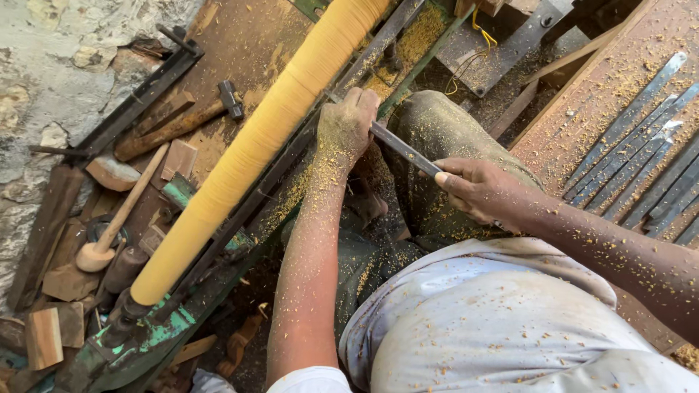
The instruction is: The person shapes a spinning wooden cylinder on a lathe using a metal chisel held in both hands, producing wood shavings.
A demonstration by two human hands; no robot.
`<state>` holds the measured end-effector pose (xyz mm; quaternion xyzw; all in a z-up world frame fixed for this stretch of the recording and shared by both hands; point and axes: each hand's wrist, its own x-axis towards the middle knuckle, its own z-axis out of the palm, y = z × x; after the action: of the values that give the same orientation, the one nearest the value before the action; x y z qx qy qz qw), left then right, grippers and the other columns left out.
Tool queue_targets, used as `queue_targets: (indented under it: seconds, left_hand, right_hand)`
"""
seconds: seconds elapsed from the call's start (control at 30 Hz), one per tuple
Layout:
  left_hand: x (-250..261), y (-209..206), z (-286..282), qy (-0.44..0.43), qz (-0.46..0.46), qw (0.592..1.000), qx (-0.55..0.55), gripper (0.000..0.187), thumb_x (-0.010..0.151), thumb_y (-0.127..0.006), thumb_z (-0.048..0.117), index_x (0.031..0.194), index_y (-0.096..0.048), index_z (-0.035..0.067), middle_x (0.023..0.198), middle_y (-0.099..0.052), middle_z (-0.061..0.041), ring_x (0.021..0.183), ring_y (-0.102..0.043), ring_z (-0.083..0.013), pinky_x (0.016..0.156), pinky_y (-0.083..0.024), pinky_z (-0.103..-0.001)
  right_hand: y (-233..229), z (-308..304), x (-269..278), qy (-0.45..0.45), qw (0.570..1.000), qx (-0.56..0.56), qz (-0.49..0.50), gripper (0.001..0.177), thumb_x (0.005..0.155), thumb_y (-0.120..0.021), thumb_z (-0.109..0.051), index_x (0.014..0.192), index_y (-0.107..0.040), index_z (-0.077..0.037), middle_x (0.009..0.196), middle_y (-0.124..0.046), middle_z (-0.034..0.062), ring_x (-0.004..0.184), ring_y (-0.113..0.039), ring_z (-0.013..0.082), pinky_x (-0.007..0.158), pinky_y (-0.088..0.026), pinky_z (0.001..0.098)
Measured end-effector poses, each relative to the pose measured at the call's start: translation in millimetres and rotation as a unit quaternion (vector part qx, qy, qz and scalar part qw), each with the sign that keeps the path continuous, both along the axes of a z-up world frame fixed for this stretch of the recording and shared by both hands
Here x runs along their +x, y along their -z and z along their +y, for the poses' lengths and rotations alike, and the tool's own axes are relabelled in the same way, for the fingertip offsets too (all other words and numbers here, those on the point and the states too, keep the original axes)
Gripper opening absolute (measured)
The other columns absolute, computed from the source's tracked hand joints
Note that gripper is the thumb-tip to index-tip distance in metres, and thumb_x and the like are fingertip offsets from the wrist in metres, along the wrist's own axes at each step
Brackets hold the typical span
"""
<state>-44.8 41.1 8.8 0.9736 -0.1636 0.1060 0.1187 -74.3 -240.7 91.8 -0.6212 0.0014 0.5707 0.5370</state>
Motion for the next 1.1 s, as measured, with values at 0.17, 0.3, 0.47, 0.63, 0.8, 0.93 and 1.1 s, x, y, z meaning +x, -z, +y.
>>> queue_targets:
  seconds: [0.17,0.3,0.47,0.63,0.8,0.93,1.1]
  left_hand:
    - [-5,-3,-1,-0.008,0.02,1.0,-0.023,0.002,0.098,-0.061,0.01,0.097,-0.063,0.01,0.082,-0.064,-0.005,0.062,-0.065,-0.0203,0.054,-0.053,-0.037]
    - [-7,-2,2,-0.002,-0.009,1.0,-0.009,0.002,0.096,-0.06,0.009,0.094,-0.06,0.009,0.083,-0.063,-0.005,0.067,-0.067,-0.0209,0.055,-0.053,-0.035]
    - [-8,7,4,-0.023,0.007,1.0,-0.005,0.007,0.1,-0.061,0.009,0.093,-0.06,0.01,0.076,-0.063,-0.006,0.059,-0.064,-0.0195,0.05,-0.051,-0.035]
    - [-23,13,14,-0.029,-0.027,0.999,0.01,0.006,0.1,-0.059,0.011,0.095,-0.059,0.011,0.083,-0.067,-0.006,0.063,-0.064,-0.0165,0.051,-0.051,-0.032]
    - [-50,-6,5,-0.092,0.051,0.991,0.084,0.015,0.105,-0.061,0.016,0.092,-0.058,0.011,0.078,-0.066,-0.005,0.061,-0.064,-0.0143,0.045,-0.049,-0.03]
    - [-114,-39,-21,-0.147,0.161,0.968,0.124,0.02,0.087,-0.065,0.029,0.091,-0.058,0.01,0.075,-0.065,-0.005,0.056,-0.064,-0.0168,0.048,-0.05,-0.035]
    - [-186,-62,-43,-0.192,0.063,0.979,0.019,0.029,0.094,-0.068,0.016,0.121,-0.059,0.01,0.104,-0.065,-0.011,0.06,-0.064,-0.0198,0.052,-0.054,-0.038]
  right_hand:
    - [-6,3,-1,-0.005,1.0,-0.031,0.001,0.026,0.104,-0.045,-0.03,0.115,-0.063,-0.015,0.054,-0.036,-0.0046,0.041,-0.03,0.0079,0.036,-0.023,0.0269]
    - [-4,3,-2,-0.01,1.0,0.006,-0.011,0.028,0.108,-0.045,-0.03,0.112,-0.06,-0.007,0.056,-0.037,-0.0044,0.042,-0.032,0.0074,0.037,-0.025,0.0262]
    - [-12,6,3,-0.01,0.999,-0.038,0.025,0.026,0.106,-0.046,-0.035,0.124,-0.061,-0.025,0.054,-0.034,-0.0054,0.041,-0.028,0.0075,0.037,-0.022,0.0261]
    - [-3,7,3,-0.049,0.999,-0.012,-0.015,0.028,0.105,-0.042,-0.03,0.114,-0.062,-0.013,0.055,-0.039,-0.0038,0.042,-0.034,0.0083,0.037,-0.027,0.0263]
    - [7,-4,1,-0.115,0.992,0.038,-0.031,0.032,0.109,-0.045,-0.033,0.102,-0.057,-0.004,0.059,-0.042,-0.0032,0.043,-0.037,0.0089,0.037,-0.031,0.0272]
    - [3,11,-4,-0.213,0.976,0.021,-0.051,0.026,0.104,-0.052,-0.035,0.106,-0.062,-0.011,0.062,-0.049,-0.0024,0.047,-0.045,0.007,0.041,-0.038,0.0257]
    - [-9,46,-27,-0.256,0.966,-0.025,-0.025,0.028,0.1,-0.057,-0.036,0.107,-0.064,-0.01,0.06,-0.048,0.0001,0.043,-0.04,0.0113,0.038,-0.032,0.0309]
